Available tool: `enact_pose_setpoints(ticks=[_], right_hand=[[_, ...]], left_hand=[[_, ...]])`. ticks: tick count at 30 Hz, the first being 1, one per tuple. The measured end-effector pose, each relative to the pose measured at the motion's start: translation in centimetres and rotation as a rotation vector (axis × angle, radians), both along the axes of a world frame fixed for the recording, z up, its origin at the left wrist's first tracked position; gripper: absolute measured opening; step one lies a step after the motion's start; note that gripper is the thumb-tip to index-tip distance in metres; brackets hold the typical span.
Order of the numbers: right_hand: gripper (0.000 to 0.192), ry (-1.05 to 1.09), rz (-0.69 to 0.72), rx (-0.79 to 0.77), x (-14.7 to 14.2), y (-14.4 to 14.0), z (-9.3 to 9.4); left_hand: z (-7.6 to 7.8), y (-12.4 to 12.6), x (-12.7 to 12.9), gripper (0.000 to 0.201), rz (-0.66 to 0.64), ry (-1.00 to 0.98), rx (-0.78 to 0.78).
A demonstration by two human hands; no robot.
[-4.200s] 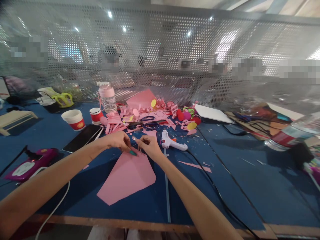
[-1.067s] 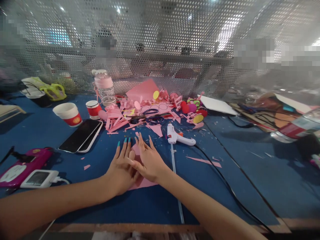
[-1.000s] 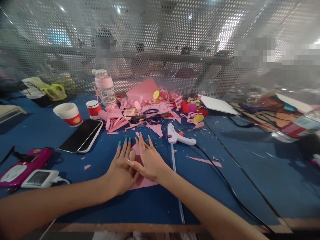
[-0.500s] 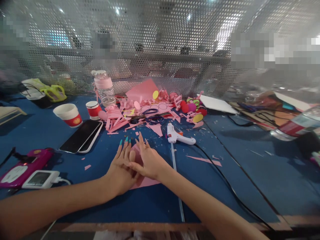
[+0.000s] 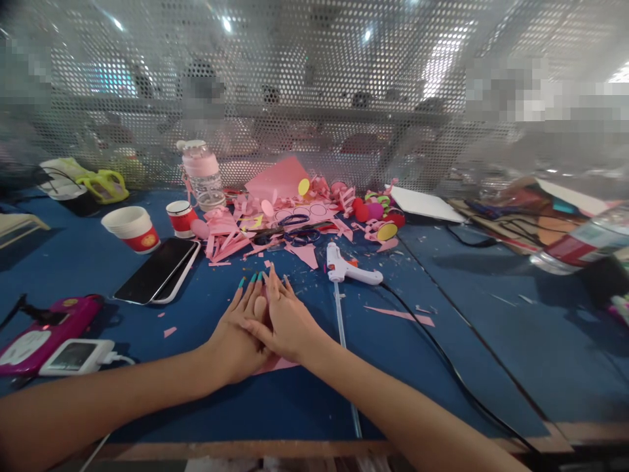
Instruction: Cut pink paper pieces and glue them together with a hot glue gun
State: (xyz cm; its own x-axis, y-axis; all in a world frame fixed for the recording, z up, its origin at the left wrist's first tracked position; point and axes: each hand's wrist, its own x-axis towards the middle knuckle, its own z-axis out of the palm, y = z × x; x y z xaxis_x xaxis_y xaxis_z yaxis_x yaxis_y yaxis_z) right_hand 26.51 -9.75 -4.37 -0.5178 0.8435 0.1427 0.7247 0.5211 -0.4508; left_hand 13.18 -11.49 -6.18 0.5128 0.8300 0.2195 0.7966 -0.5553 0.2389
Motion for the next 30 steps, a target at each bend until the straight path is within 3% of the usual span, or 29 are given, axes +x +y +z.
enact_pose_setpoints(ticks=[13, 19, 30], right_hand=[[0.093, -0.089, 0.019, 0.046, -0.2, -0.4, 1.0], [0.096, -0.081, 0.036, 0.082, -0.1, -0.8, 1.0], [0.096, -0.039, -0.005, 0.044, 0.0, -1.3, 1.5]], left_hand=[[0.1, -0.2, 0.0, 0.080, -0.026, 0.057, 0.011], [-0.3, -0.3, -0.2, 0.075, -0.112, 0.120, 0.075], [-0.5, -0.6, -0.1, 0.072, -0.114, 0.132, 0.108]])
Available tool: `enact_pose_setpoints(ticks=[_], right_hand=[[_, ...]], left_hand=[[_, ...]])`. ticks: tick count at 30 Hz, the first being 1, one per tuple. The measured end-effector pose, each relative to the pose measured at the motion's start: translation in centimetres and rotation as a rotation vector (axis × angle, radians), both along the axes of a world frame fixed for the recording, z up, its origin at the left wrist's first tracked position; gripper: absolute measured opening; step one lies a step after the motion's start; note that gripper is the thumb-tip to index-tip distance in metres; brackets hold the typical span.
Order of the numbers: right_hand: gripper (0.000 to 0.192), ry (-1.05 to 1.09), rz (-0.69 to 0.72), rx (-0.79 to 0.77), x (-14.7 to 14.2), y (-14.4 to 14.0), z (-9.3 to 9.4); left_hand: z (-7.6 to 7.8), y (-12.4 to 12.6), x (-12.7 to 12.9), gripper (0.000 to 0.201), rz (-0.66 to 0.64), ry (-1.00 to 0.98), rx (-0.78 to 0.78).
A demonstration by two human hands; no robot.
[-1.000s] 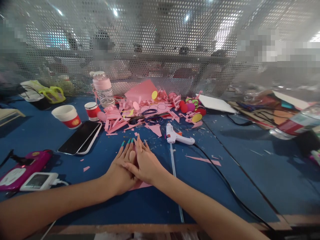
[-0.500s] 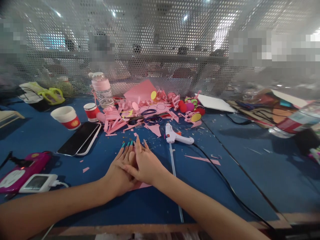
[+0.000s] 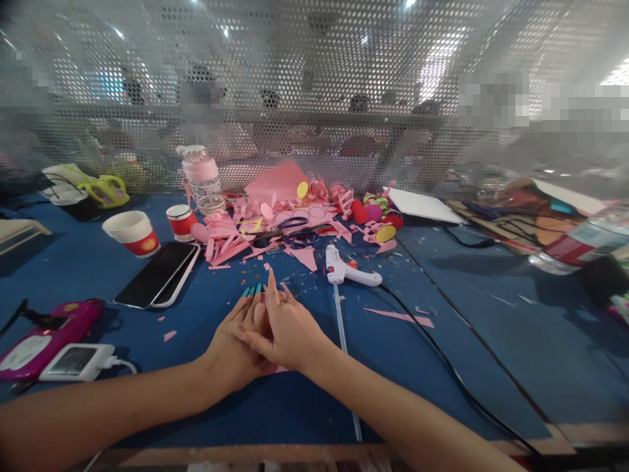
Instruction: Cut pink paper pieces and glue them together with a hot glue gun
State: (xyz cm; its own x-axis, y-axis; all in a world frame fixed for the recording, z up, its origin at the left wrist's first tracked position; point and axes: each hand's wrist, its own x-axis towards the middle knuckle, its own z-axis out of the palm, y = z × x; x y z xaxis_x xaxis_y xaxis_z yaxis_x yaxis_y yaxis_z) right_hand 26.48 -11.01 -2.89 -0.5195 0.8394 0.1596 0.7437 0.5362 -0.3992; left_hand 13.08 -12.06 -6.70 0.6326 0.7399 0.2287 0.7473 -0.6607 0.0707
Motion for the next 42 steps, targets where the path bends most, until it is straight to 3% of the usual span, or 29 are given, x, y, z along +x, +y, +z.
enact_pose_setpoints(ticks=[4, 11, 15, 27, 38, 42], right_hand=[[0.102, 0.039, -0.023, -0.030, 0.2, -0.1, -0.2], [0.114, 0.174, -0.110, -0.089, 0.0, 0.0, -0.3], [0.108, 0.180, -0.087, -0.027, -0.2, -0.3, -0.3], [0.076, -0.117, -0.052, -0.015, -0.4, -0.3, -0.4], [0.079, -0.163, -0.066, -0.089, -0.4, -0.7, 0.3], [0.073, -0.139, -0.054, -0.091, -0.3, -0.7, 0.0]], left_hand=[[0.4, 0.0, 0.0, 0.068, 0.035, 0.011, -0.031], [0.5, 0.4, -0.2, 0.083, 0.018, -0.056, -0.103], [-0.1, 0.5, -0.2, 0.088, 0.015, -0.055, -0.111], [1.0, 0.6, 0.0, 0.085, -0.073, 0.011, -0.053], [1.0, 0.1, 0.2, 0.072, -0.112, 0.021, 0.016], [0.8, 0.2, 0.1, 0.075, -0.118, 0.029, -0.016]])
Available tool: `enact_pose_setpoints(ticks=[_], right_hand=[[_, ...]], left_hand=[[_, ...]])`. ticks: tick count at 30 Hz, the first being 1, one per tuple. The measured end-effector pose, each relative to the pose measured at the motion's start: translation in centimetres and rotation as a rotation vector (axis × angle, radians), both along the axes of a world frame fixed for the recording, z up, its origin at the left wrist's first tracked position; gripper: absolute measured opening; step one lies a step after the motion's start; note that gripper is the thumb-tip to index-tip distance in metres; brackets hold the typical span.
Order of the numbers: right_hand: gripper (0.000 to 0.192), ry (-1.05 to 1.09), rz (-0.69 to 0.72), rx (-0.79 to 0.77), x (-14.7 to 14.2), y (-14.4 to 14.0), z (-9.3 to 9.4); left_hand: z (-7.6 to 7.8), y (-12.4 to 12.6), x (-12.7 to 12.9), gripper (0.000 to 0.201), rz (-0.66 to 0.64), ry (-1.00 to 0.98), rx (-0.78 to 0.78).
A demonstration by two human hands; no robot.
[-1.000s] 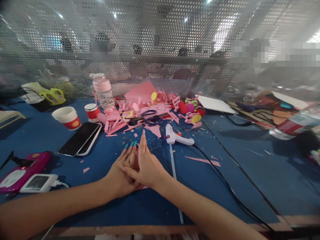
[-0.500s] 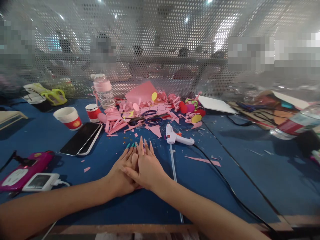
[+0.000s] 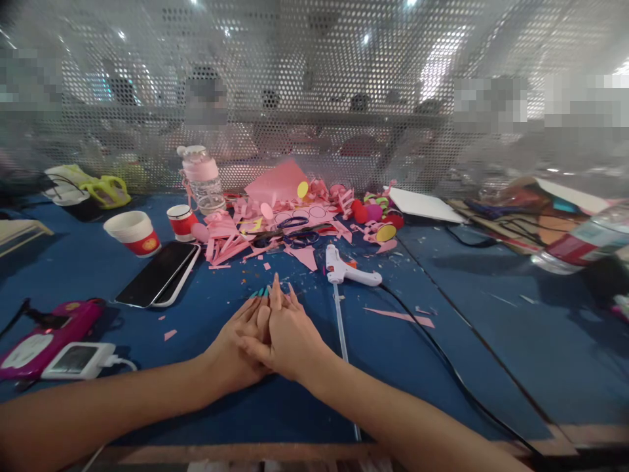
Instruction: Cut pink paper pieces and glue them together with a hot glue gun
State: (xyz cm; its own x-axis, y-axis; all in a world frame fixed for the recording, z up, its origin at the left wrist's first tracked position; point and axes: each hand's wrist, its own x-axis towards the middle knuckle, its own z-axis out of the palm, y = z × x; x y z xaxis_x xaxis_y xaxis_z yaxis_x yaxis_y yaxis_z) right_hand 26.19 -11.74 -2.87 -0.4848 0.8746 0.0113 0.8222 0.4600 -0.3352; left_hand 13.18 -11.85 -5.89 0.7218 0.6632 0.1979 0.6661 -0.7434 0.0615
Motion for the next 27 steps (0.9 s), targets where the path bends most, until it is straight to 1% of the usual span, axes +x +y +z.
enact_pose_setpoints(ticks=[2, 4, 7, 11, 15, 19, 24, 27], right_hand=[[0.069, 0.005, 0.029, 0.020, 0.1, 0.2, -0.3], [0.068, 0.013, 0.048, 0.055, 0.2, 0.6, -0.6], [0.070, 0.004, 0.067, 0.073, 0.3, 1.4, -0.9], [0.076, -0.039, 0.049, 0.051, 0.3, 2.1, -0.8], [0.070, -0.051, 0.065, 0.081, 0.2, 2.4, -0.7], [0.074, -0.053, 0.058, 0.102, 0.2, 2.4, -0.8], [0.085, 0.012, 0.033, 0.098, 0.4, 2.3, -1.0], [0.087, 0.067, 0.021, 0.112, 0.4, 2.2, -1.3]], left_hand=[[0.1, 0.2, 0.0, 0.081, 0.028, 0.004, -0.046], [0.3, 0.5, 0.0, 0.086, 0.069, 0.003, -0.112], [0.5, 1.0, 0.1, 0.084, 0.112, -0.019, -0.171], [0.9, 1.8, 0.1, 0.082, 0.132, -0.036, -0.186], [1.4, 2.3, -0.1, 0.082, 0.102, 0.013, -0.203], [1.3, 2.4, -0.2, 0.085, 0.121, 0.029, -0.201], [1.5, 2.3, -0.3, 0.086, 0.115, 0.030, -0.196], [1.8, 2.3, -0.2, 0.089, 0.127, 0.051, -0.226]])
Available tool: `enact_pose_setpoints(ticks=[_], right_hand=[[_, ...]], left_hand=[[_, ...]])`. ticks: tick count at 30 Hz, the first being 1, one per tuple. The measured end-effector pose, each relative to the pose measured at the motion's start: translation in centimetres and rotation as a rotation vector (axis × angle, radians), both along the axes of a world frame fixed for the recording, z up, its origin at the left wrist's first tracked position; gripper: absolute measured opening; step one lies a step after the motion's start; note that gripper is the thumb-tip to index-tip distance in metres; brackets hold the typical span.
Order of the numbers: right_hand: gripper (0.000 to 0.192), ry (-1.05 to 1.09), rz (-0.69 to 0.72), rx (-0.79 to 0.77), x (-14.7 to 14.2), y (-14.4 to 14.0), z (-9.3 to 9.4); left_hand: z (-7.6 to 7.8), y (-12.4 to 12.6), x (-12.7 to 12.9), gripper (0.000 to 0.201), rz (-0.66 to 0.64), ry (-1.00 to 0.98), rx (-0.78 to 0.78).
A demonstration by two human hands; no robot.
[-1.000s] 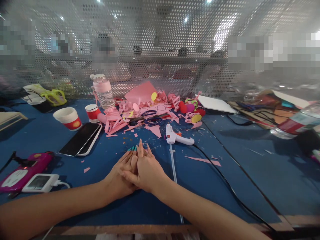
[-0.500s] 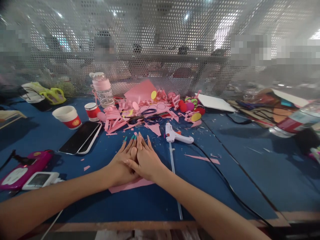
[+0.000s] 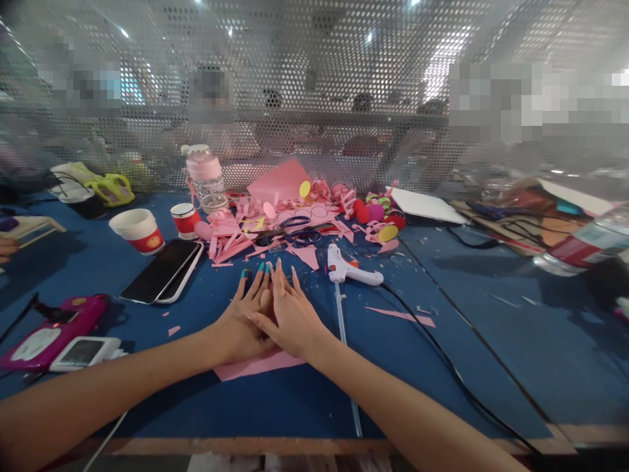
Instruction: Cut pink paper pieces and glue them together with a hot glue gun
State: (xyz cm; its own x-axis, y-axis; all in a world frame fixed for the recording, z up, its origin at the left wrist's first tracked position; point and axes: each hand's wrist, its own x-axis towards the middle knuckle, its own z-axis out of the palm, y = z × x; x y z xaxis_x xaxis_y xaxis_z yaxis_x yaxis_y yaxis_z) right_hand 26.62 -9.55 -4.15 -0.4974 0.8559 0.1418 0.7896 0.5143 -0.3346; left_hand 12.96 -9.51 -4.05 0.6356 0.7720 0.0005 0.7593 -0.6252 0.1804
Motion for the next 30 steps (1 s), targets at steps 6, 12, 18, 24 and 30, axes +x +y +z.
enact_pose_setpoints(ticks=[6, 12, 18, 24, 30], right_hand=[[0.089, 0.017, -0.015, -0.021, -0.1, -0.1, -0.3], [0.089, 0.005, 0.006, -0.020, -0.1, 0.1, -0.2], [0.092, 0.013, -0.005, -0.039, -0.2, -0.1, 0.0], [0.097, 0.012, 0.035, -0.029, -0.2, 0.0, 0.0], [0.097, 0.024, 0.062, -0.028, -0.1, 0.1, 0.1]], left_hand=[[-0.9, -0.4, 0.1, 0.081, 0.030, -0.026, 0.084], [-2.2, -0.9, 0.2, 0.083, 0.132, -0.068, 0.135], [-1.9, -0.6, 0.4, 0.082, 0.073, -0.062, 0.132], [-2.1, -0.4, 0.4, 0.085, 0.068, -0.037, 0.129], [-2.1, -0.3, 0.3, 0.084, 0.061, -0.038, 0.124]])
